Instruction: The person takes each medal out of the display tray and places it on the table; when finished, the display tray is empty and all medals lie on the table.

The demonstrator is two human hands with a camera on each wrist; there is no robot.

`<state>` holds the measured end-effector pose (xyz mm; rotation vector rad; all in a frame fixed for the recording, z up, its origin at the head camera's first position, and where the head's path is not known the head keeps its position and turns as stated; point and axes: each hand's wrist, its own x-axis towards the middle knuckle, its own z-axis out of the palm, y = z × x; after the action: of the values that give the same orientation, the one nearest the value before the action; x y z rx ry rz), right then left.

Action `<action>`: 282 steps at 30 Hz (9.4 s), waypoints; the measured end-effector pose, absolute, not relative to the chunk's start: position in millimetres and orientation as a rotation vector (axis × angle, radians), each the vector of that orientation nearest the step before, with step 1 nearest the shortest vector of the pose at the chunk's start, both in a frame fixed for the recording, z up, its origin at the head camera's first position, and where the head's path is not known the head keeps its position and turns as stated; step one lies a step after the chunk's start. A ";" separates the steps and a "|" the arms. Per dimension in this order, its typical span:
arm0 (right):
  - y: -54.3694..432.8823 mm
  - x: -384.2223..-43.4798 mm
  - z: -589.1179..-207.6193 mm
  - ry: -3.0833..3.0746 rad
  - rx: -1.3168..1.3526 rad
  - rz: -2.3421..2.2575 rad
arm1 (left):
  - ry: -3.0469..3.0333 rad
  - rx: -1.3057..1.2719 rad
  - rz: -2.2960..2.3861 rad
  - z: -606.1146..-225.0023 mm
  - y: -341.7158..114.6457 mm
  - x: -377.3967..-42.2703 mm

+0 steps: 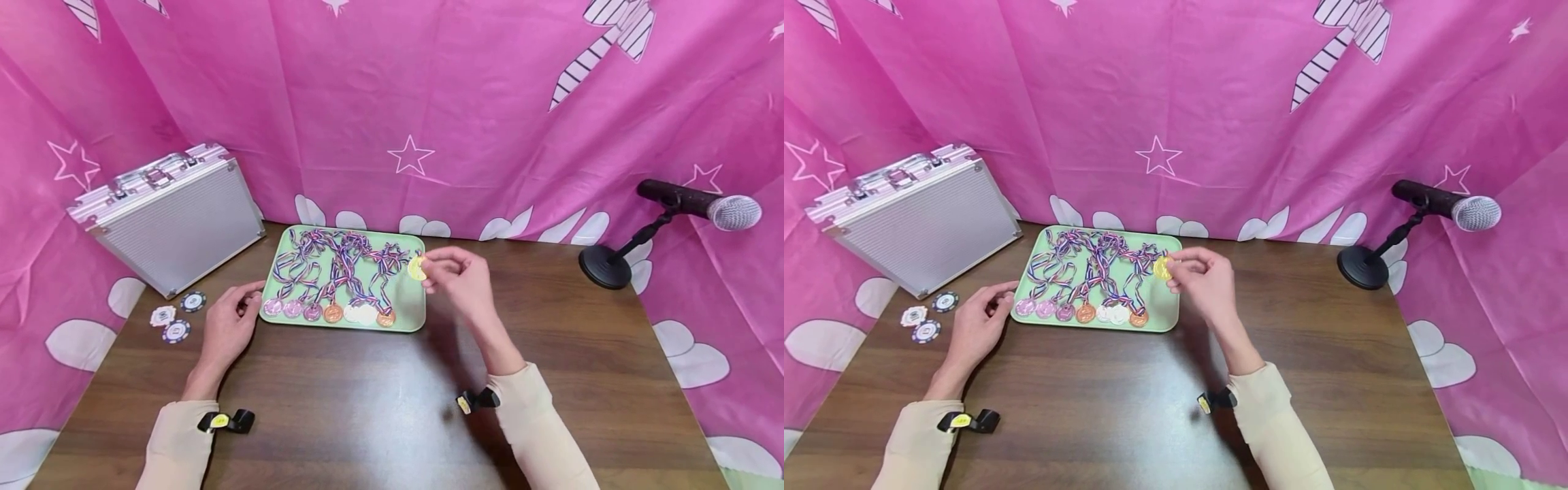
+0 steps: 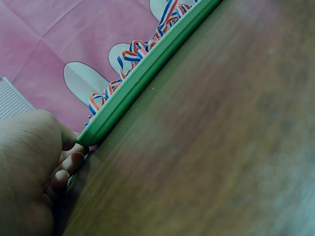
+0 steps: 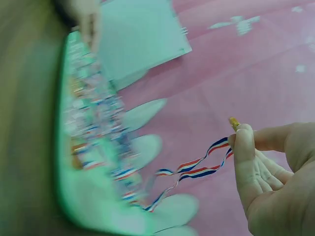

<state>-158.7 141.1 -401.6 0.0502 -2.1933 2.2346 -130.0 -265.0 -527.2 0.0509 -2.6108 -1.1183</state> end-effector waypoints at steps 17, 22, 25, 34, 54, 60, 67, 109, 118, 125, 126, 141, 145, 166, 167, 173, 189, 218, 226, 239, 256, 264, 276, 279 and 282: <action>171.9 -149.3 -294.5 -1.711 0.279 2.282 | -2.625 0.059 -1.111 -527.0 -265.1 -130.9; 174.3 -150.8 -294.8 -1.747 0.255 2.295 | -2.626 0.062 -1.110 -526.6 -265.1 -130.7; 175.2 -151.0 -296.1 -1.737 0.267 2.288 | -2.621 0.062 -1.112 -526.2 -264.8 -131.0; 181.5 -163.2 -303.8 -1.722 0.194 2.245 | -2.621 0.068 -1.121 -524.9 -263.6 -129.3; 196.4 -201.7 -417.8 -1.915 -0.196 2.266 | -2.614 0.070 -1.117 -523.8 -264.5 -129.8; 197.4 -174.9 -465.0 -2.039 -0.253 2.291 | -2.624 0.063 -1.116 -523.9 -264.0 -130.3; 198.6 -157.3 -496.2 -2.220 -0.261 2.214 | -2.641 0.072 -1.122 -523.2 -265.2 -129.4; 148.9 -124.2 -494.5 -2.531 0.018 1.512 | -2.632 0.072 -1.129 -523.3 -264.6 -129.8; 108.6 -126.9 -495.5 -2.649 0.147 1.358 | -2.629 0.080 -1.136 -523.9 -264.5 -129.7; 97.8 -136.8 -510.7 -2.707 0.168 1.070 | -2.619 0.066 -1.143 -524.7 -264.1 -128.1; 98.3 -139.8 -516.8 -2.707 0.175 1.036 | -2.609 0.057 -1.142 -525.5 -263.9 -128.1; 101.2 -161.7 -546.1 -2.896 0.065 0.906 | -2.572 0.034 -1.122 -528.3 -264.8 -128.6; 103.2 -163.4 -544.5 -2.929 0.033 0.959 | -2.572 0.034 -1.123 -529.3 -264.6 -129.5; 113.7 -145.2 -488.3 -2.642 0.113 1.351 | -2.605 0.038 -1.110 -527.0 -265.2 -130.7; 114.5 -146.1 -484.6 -2.621 0.098 1.395 | -2.605 0.039 -1.111 -527.1 -265.3 -130.8; 121.6 -150.5 -462.9 -2.398 0.041 1.734 | -2.604 0.039 -1.108 -527.6 -264.2 -131.3; 156.5 -141.6 -366.7 -1.873 0.037 2.257 | -2.624 0.052 -1.111 -526.6 -266.4 -130.5; 220.7 -186.5 -410.7 -1.628 -0.174 2.150 | -2.610 0.041 -1.113 -528.1 -264.6 -132.2; 232.0 -152.0 -481.2 -1.942 -0.394 2.204 | -2.604 0.037 -1.112 -527.3 -264.7 -132.2; 228.5 -130.4 -511.5 -2.416 -0.350 1.797 | -2.626 0.055 -1.115 -526.5 -265.5 -129.1; 222.2 -129.2 -521.4 -2.507 -0.333 1.391 | -2.636 0.055 -1.114 -524.2 -265.7 -130.3; 220.0 -126.7 -525.2 -2.335 -0.336 1.490 | -2.640 0.059 -1.123 -523.9 -266.1 -130.5; 182.8 -110.7 -526.6 -2.109 -0.129 1.603 | -2.628 0.054 -1.133 -523.0 -263.5 -130.6; 168.6 -106.3 -525.9 -2.103 -0.070 1.640 | -2.631 0.065 -1.131 -523.0 -263.9 -130.1; 157.6 -103.7 -525.4 -2.123 -0.030 1.652 | -2.637 0.075 -1.128 -523.6 -264.7 -129.7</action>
<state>-103.7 157.6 -525.4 -0.0304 -2.1234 1.6523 -129.7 -264.7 -523.6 0.0747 -2.6368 -1.1277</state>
